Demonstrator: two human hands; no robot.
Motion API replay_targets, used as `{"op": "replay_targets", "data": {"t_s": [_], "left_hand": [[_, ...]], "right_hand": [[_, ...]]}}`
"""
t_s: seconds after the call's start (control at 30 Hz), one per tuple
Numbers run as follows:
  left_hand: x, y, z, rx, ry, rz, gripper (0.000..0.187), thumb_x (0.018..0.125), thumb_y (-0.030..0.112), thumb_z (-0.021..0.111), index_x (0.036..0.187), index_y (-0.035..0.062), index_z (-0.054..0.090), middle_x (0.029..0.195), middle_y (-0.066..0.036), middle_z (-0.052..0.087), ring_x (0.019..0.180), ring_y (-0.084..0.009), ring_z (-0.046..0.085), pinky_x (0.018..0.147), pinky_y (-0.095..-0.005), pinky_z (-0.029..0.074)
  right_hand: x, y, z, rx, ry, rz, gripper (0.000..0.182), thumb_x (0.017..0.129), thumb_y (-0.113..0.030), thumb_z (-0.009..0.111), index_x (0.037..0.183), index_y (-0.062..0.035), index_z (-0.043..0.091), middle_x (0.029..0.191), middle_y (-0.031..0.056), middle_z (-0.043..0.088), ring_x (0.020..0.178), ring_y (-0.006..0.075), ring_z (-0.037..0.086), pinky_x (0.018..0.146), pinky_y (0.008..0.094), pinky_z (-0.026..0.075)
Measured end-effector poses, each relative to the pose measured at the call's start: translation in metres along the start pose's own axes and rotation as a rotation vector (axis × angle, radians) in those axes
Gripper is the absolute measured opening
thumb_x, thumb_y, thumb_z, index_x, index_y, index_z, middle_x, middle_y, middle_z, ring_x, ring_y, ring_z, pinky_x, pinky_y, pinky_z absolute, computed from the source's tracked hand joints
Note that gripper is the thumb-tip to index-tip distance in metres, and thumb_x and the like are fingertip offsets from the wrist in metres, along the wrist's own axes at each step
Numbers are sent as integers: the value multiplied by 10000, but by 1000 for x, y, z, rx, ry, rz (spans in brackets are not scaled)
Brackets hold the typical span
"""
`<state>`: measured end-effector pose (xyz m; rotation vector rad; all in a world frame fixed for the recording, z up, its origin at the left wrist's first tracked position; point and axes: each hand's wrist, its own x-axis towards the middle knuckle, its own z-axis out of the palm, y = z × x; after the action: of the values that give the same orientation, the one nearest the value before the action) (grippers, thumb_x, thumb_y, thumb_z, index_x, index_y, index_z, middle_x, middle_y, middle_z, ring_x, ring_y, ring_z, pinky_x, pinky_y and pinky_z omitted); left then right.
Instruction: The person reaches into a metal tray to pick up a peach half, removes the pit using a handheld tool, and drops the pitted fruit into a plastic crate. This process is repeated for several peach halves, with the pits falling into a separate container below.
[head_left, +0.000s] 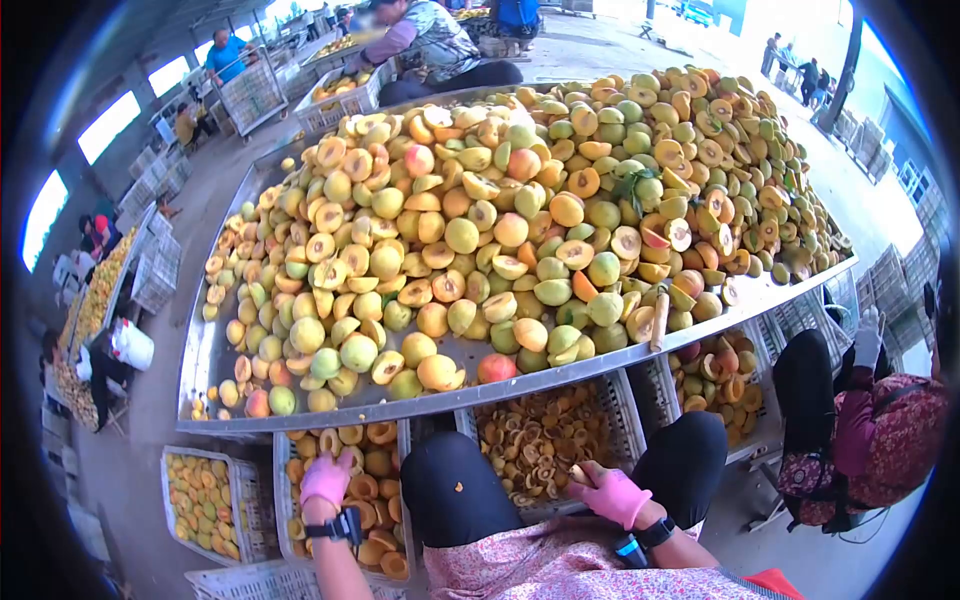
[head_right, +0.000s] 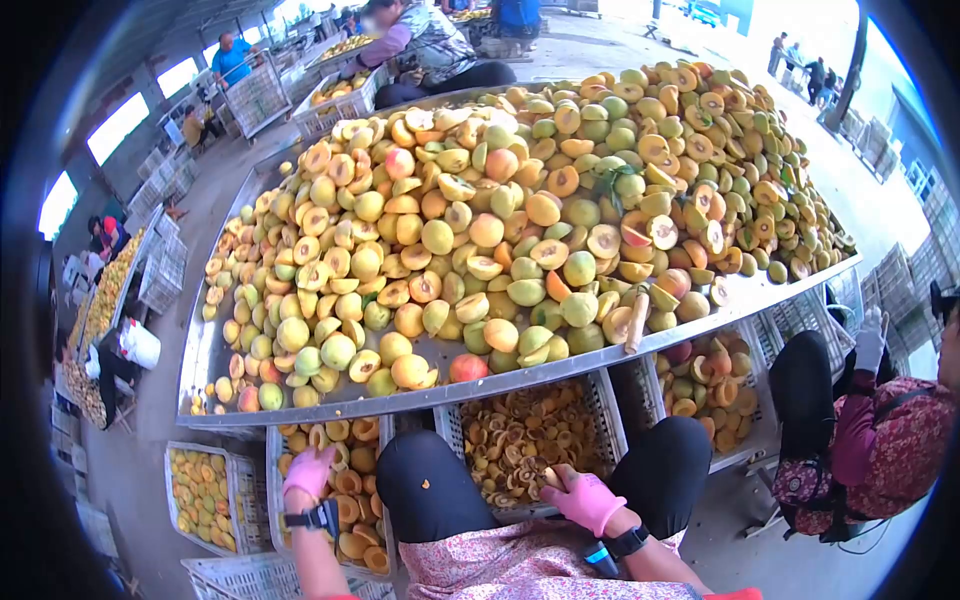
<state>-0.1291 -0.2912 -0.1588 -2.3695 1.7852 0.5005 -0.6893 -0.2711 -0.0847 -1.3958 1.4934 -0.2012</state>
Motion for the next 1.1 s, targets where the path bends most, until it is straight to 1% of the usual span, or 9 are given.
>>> {"op": "replay_targets", "data": {"t_s": [0.03, 0.1, 0.27, 0.37, 0.5, 0.6, 0.77, 0.9, 1.1], "left_hand": [[-42, 55, -79, -185, -37, 137, 652, 966, 595, 474, 1083, 1, 716, 990, -251, 721, 993, -480, 654, 944, -512, 494], [-82, 145, -177, -831, -153, -192, 509, 981, 516, 576, 987, 36, 746, 765, -57, 714, 717, -160, 671, 618, -286, 522], [-1, 301, -253, -789, 64, 322, 476, 973, 471, 590, 1143, 35, 681, 964, -83, 707, 679, -94, 622, 569, -236, 501], [147, 359, -213, -216, 390, 464, 768, 923, 533, 627, 1412, -41, 480, 1197, -272, 667, 1054, -370, 674, 989, -444, 481], [220, 411, -194, -39, 531, 240, 785, 907, 485, 679, 1445, -27, 424, 1179, -234, 663, 1021, -400, 677, 944, -445, 538], [179, 400, -222, -960, 51, 140, 551, 963, 387, 615, 1367, 28, 507, 1081, -133, 630, 715, -248, 680, 618, -367, 599], [54, 347, -199, -1899, -614, 442, 440, 1013, 240, 549, 1413, 61, 522, 1240, -159, 653, 1027, -299, 705, 806, -367, 626], [-53, 336, -152, -1812, -728, 365, 507, 1052, 436, 482, 1393, 62, 507, 1266, -135, 649, 869, -247, 693, 590, -278, 543], [-136, 333, -109, -1772, -848, 305, 597, 1020, 450, 553, 1465, 66, 444, 1337, -144, 590, 931, -247, 669, 641, -308, 545]], "right_hand": [[-1, 2, -4, -4, 9, 19, 529, 932, -412, 667, 1266, -14, 566, 998, 262, 706, 970, 421, 687, 811, 458, 523], [2, 8, -4, 15, 31, -19, 515, 932, -415, 661, 1248, -19, 566, 971, 259, 706, 966, 429, 681, 814, 471, 521], [6, -7, -6, -14, -5, -118, 472, 943, -405, 649, 1227, -38, 566, 952, 265, 704, 935, 451, 675, 801, 500, 524], [2, -6, -12, -8, -24, -130, 505, 943, -419, 649, 1273, -50, 547, 955, 276, 701, 923, 453, 678, 797, 510, 532], [2, -1, -16, 30, 31, -154, 550, 951, -426, 641, 1333, -52, 512, 951, 272, 700, 920, 449, 681, 797, 501, 533], [-3, 0, -18, 54, 95, -257, 528, 958, -420, 637, 1315, -50, 518, 940, 262, 699, 908, 444, 683, 786, 494, 532], [-12, -27, -31, 245, 96, -269, 379, 971, -389, 640, 1126, -51, 567, 864, 237, 672, 816, 455, 655, 687, 484, 504], [-30, -47, -33, 235, 221, -464, 327, 983, -313, 650, 1137, -41, 553, 851, 226, 662, 820, 443, 658, 666, 475, 508], [-62, -66, -29, 118, 190, -581, 322, 989, -318, 649, 1131, -45, 552, 826, 196, 672, 785, 399, 690, 625, 451, 526]]}}
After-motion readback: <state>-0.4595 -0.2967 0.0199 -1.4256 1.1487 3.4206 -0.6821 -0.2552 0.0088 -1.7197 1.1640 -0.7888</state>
